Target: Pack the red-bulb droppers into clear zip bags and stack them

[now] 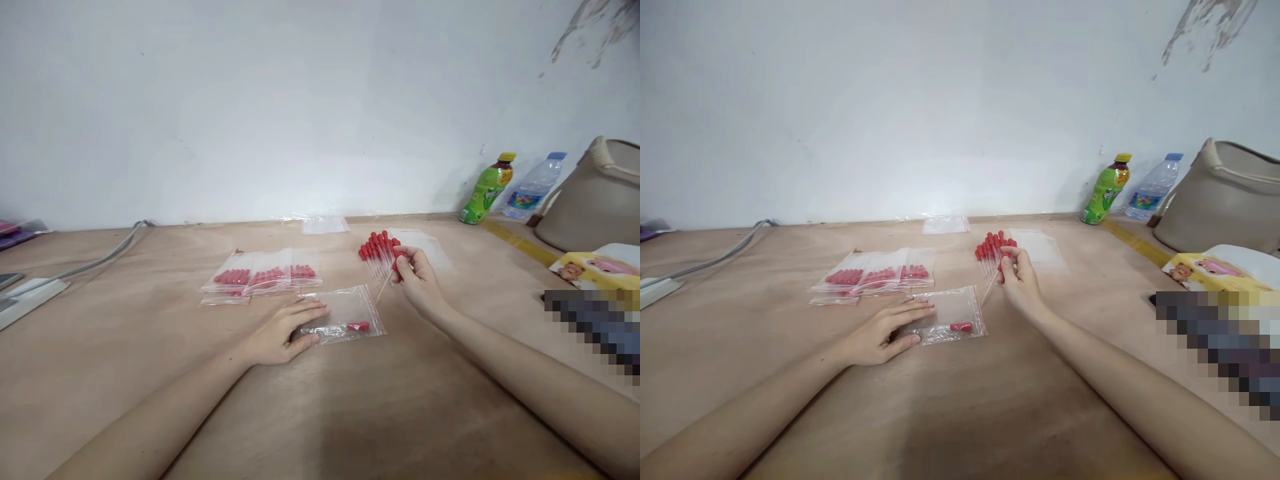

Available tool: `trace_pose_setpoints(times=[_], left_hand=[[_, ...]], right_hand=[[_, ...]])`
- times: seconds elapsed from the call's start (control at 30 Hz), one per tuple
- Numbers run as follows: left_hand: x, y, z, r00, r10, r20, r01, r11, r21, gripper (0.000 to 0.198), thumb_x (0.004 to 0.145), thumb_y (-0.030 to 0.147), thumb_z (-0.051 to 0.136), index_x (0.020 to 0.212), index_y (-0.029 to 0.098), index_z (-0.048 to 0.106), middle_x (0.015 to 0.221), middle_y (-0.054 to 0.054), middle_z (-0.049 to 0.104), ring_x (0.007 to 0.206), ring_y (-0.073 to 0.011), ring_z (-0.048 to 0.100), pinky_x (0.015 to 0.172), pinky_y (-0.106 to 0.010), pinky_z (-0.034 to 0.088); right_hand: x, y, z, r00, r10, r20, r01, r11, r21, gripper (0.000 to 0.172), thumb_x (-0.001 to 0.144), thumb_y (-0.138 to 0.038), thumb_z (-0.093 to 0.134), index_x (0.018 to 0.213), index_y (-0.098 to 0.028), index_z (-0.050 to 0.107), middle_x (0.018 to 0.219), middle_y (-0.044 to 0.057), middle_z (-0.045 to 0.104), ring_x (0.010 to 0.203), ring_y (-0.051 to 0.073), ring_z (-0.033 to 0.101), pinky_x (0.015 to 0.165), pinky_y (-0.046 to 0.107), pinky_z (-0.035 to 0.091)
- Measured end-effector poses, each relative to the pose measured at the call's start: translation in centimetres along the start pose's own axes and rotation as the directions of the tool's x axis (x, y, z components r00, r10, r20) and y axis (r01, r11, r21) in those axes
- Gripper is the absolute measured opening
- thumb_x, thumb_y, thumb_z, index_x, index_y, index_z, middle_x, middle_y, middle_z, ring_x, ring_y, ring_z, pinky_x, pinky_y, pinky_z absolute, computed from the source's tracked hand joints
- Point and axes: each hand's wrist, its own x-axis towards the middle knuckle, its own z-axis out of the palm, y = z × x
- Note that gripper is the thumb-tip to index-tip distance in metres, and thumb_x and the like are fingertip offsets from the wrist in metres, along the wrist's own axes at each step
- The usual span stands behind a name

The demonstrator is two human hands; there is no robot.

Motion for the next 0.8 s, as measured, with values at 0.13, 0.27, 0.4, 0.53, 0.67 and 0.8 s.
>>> trace_pose_setpoints(times=[0.13, 0.27, 0.4, 0.53, 0.67, 0.8], left_hand=[[-0.1, 0.1, 0.0, 1.0, -0.009, 0.003, 0.009, 1.0, -0.001, 0.048, 0.087, 0.029, 0.049, 0.133, 0.023, 0.039, 0.134, -0.006, 0.045, 0.125, -0.023, 0.039, 0.105, -0.044, 0.03], [-0.2, 0.1, 0.0, 0.999, -0.035, 0.004, 0.035, 0.999, 0.0, 0.052, 0.087, 0.031, 0.049, 0.136, 0.024, 0.033, 0.139, -0.006, 0.038, 0.127, -0.0235, 0.035, 0.105, -0.044, 0.03], [-0.3, 0.1, 0.0, 0.999, -0.042, 0.009, 0.042, 0.999, -0.008, 0.055, 0.087, 0.032, 0.049, 0.138, 0.026, 0.029, 0.142, -0.004, 0.033, 0.129, -0.0232, 0.033, 0.106, -0.043, 0.03], [-0.2, 0.2, -0.1, 0.999, -0.048, 0.014, 0.048, 0.999, 0.0, 0.054, 0.087, 0.032, 0.049, 0.138, 0.025, 0.03, 0.14, -0.006, 0.036, 0.128, -0.023, 0.035, 0.105, -0.043, 0.031], [-0.1, 0.3, -0.2, 0.999, -0.047, 0.011, 0.047, 0.999, 0.007, 0.054, 0.087, 0.032, 0.049, 0.137, 0.024, 0.03, 0.139, -0.007, 0.039, 0.127, -0.0228, 0.037, 0.104, -0.043, 0.032], [-0.1, 0.2, 0.0, 0.999, -0.037, 0.009, 0.037, 0.999, 0.013, 0.051, 0.087, 0.031, 0.049, 0.135, 0.022, 0.036, 0.136, -0.007, 0.042, 0.126, -0.0221, 0.037, 0.105, -0.043, 0.031]], right_hand=[[-1.1, 0.7, 0.7, 0.985, 0.163, 0.049, -0.169, 0.968, 0.185, 0.033, 0.073, -0.044, 0.056, 0.095, -0.023, 0.045, 0.069, -0.005, 0.049, 0.055, 0.009, 0.051, 0.058, 0.025, 0.043], [-2.0, 1.0, -0.3, 0.916, 0.293, 0.273, -0.349, 0.918, 0.186, 0.035, 0.07, -0.046, 0.061, 0.092, -0.022, 0.047, 0.076, -0.001, 0.057, 0.067, 0.013, 0.058, 0.066, 0.029, 0.045], [-1.9, 0.8, -1.6, 0.829, 0.183, 0.528, -0.131, 0.982, -0.134, 0.027, 0.074, -0.042, 0.06, 0.089, -0.02, 0.055, 0.08, 0.002, 0.061, 0.072, 0.014, 0.056, 0.07, 0.03, 0.043], [-1.7, 0.8, -1.6, 0.75, -0.039, 0.66, 0.233, 0.95, -0.208, 0.021, 0.075, -0.039, 0.061, 0.084, -0.02, 0.065, 0.091, 0.005, 0.061, 0.087, 0.018, 0.055, 0.082, 0.035, 0.042], [-2.2, 1.0, -0.6, 0.748, -0.136, 0.65, 0.366, 0.901, -0.233, 0.018, 0.078, -0.037, 0.059, 0.083, -0.023, 0.07, 0.096, 0.006, 0.059, 0.09, 0.018, 0.055, 0.083, 0.036, 0.042], [-2.7, 0.7, 0.0, 0.688, -0.111, 0.718, 0.431, 0.858, -0.28, 0.019, 0.081, -0.03, 0.053, 0.086, -0.026, 0.071, 0.103, 0.007, 0.057, 0.095, 0.019, 0.053, 0.086, 0.037, 0.041]])
